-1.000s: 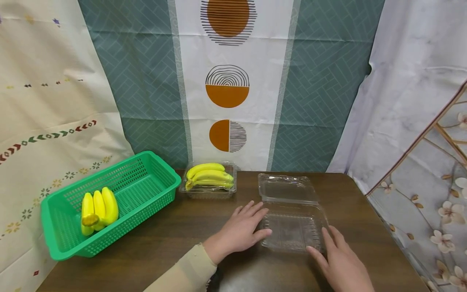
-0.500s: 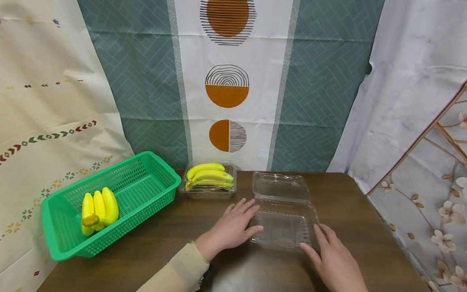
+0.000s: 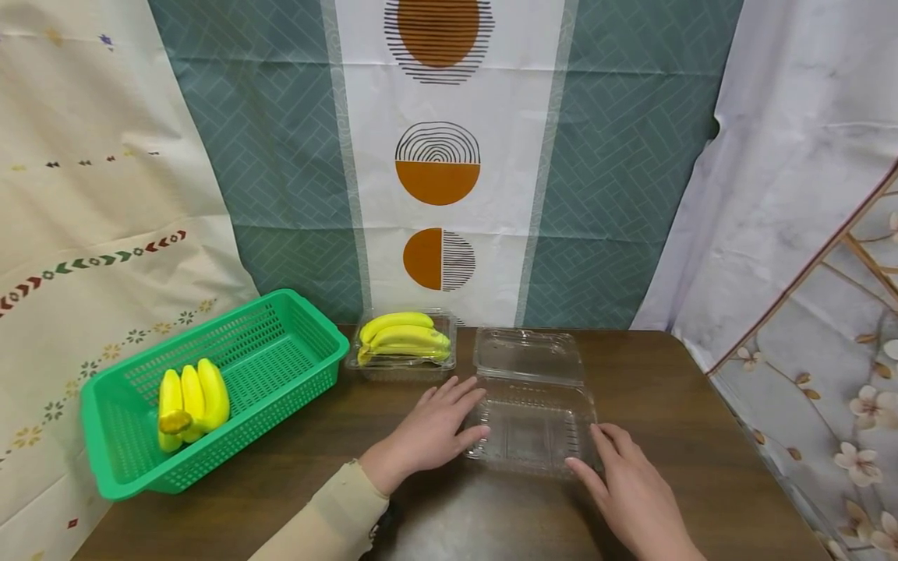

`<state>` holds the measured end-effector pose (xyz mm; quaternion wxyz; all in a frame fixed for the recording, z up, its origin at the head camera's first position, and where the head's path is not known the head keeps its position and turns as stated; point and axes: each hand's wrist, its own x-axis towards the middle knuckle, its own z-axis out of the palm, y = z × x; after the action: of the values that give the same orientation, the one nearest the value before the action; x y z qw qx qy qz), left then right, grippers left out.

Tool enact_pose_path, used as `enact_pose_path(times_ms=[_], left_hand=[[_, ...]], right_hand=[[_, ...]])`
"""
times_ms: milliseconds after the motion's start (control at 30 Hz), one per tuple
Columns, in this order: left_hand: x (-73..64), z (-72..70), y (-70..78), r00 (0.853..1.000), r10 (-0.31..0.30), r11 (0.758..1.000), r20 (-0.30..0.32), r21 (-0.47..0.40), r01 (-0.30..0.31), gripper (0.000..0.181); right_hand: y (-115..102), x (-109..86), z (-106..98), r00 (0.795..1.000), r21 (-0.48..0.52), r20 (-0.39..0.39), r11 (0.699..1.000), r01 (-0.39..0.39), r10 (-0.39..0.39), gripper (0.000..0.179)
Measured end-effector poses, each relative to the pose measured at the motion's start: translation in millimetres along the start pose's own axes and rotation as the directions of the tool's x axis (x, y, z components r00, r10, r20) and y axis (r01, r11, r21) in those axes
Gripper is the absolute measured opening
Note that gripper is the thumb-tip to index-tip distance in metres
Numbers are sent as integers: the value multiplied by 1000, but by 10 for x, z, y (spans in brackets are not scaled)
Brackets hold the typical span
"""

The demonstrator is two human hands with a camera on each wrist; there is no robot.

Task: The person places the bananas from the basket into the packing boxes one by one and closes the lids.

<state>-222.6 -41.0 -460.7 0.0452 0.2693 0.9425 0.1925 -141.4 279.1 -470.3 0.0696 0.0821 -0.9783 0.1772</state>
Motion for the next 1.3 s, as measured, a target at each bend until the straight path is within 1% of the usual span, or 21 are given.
enact_pose_path(times_ms=[200, 433, 733, 833, 1067, 1300], left_hand=[[-7, -28, -49, 1000, -4, 1000, 1, 8, 4, 71], [-20, -53, -83, 1000, -11, 1000, 7, -2, 11, 70], [-23, -64, -135, 1000, -13, 1000, 11, -3, 13, 69], [-25, -74, -145, 1000, -12, 1000, 11, 2, 12, 69], [-23, -97, -163, 1000, -3, 1000, 16, -18, 3, 69], [-21, -121, -202, 1000, -9, 1000, 12, -19, 10, 68]], right_hand=[[-22, 39, -2, 1000, 10, 15, 1000, 0, -1, 78], [-32, 79, 11, 999, 19, 22, 999, 28, -28, 79], [-16, 142, 38, 994, 67, 57, 994, 85, -89, 82], [-7, 177, 57, 994, 82, 66, 993, 84, -89, 83], [14, 256, 71, 990, 123, 127, 991, 51, -67, 89], [20, 298, 86, 984, 154, 166, 987, 34, -60, 94]])
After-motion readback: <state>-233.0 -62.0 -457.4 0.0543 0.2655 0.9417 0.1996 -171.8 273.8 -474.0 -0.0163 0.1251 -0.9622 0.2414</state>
